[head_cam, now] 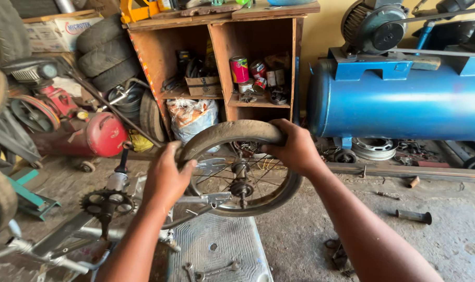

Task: The person holds a bicycle wheel and attempts to thread a chain onto the sprocket while the bicycle is inverted. The person then handles the chain links directly by hand, attempting to connect them near the rear axle.

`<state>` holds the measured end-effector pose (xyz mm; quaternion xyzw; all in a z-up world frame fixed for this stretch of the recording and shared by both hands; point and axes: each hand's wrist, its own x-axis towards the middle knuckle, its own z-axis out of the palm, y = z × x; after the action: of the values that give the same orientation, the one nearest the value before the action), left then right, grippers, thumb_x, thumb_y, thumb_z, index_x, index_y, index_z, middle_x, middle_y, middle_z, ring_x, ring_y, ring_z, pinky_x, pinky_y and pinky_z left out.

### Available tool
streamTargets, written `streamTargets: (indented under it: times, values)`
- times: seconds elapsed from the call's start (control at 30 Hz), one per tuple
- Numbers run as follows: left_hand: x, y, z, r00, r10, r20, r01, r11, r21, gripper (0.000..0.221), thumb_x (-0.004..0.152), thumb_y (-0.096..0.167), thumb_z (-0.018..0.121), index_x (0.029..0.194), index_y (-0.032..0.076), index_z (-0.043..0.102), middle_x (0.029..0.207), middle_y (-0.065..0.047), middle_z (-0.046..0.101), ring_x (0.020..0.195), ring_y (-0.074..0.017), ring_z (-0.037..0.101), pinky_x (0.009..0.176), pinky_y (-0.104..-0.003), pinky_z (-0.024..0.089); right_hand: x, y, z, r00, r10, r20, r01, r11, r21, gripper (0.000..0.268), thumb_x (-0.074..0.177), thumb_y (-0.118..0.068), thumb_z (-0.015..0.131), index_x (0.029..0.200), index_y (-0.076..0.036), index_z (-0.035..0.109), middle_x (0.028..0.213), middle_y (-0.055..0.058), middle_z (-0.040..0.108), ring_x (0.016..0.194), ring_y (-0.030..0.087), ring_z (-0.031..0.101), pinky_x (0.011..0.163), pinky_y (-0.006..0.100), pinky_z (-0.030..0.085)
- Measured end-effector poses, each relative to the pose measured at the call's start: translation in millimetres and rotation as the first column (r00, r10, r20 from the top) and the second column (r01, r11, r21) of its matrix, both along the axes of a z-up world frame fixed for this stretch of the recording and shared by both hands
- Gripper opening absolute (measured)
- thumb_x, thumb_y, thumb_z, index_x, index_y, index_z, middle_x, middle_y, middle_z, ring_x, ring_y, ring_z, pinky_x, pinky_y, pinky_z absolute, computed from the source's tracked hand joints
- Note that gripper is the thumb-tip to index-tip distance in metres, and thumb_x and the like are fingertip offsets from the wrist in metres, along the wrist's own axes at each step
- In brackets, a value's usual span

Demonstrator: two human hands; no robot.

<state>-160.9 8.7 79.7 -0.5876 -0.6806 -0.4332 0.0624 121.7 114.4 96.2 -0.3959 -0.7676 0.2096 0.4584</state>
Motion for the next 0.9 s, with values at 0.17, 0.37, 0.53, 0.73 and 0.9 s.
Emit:
streamTargets:
  times: [0.17,0.37,0.53,0.73,0.9]
  values:
    - [45,-43,-52,0.973,-0.011,0.231,0.025,0.998,-0.059,0.025,0.088,0.034,0.074,0.092,0.009,0.07,0.075,-0.006,0.076,0.066,-0.0208,0.075,0.063,-0.036,0.058,-17,10,-2,1.0,-0.012,0.022,0.014,0.993,-0.113,0.069,0.071,-0.016,0.09,0.133,-0.006,0.061,0.108,0.011,0.076,0.09,0.017,0.074,0.078,0.033,0.061]
    - [73,-36,-105,0.785,-0.019,0.62,0.317,0.871,-0.376,0.04,0.096,0.047,0.064,0.092,0.008,0.073,0.074,-0.006,0.076,0.057,-0.0127,0.073,0.05,-0.024,0.055,-28,14,-6,0.999,0.05,-0.01,-0.05,0.998,-0.04,0.067,0.071,-0.016,0.09,0.13,-0.005,0.063,0.107,0.011,0.078,0.094,0.015,0.073,0.082,0.032,0.061]
    - [85,-24,-112,0.499,0.011,0.866,0.354,0.91,-0.216,0.036,0.092,0.036,0.07,0.098,0.001,0.071,0.075,-0.01,0.078,0.054,-0.0128,0.071,0.042,-0.026,0.048,-33,11,-5,0.999,0.037,0.029,-0.036,0.999,-0.031,0.066,0.07,-0.015,0.091,0.129,-0.005,0.064,0.108,0.011,0.078,0.098,0.015,0.074,0.088,0.032,0.059]
    - [89,-22,-115,0.473,0.028,0.881,0.309,0.931,-0.196,0.031,0.093,0.028,0.069,0.104,0.0,0.073,0.075,-0.01,0.078,0.055,-0.0129,0.071,0.043,-0.026,0.048,-38,11,-1,0.997,0.028,0.075,-0.029,1.0,0.006,0.068,0.068,-0.018,0.092,0.129,-0.006,0.064,0.109,0.012,0.078,0.101,0.018,0.074,0.09,0.033,0.057]
    - [92,-26,-113,0.45,0.083,0.889,0.29,0.928,-0.234,0.028,0.096,0.027,0.064,0.102,0.0,0.072,0.074,-0.01,0.076,0.056,-0.0141,0.07,0.045,-0.028,0.051,-43,0,11,0.991,0.012,0.13,-0.013,1.0,0.008,0.07,0.068,-0.02,0.093,0.13,-0.007,0.064,0.112,0.013,0.077,0.102,0.02,0.075,0.09,0.034,0.058]
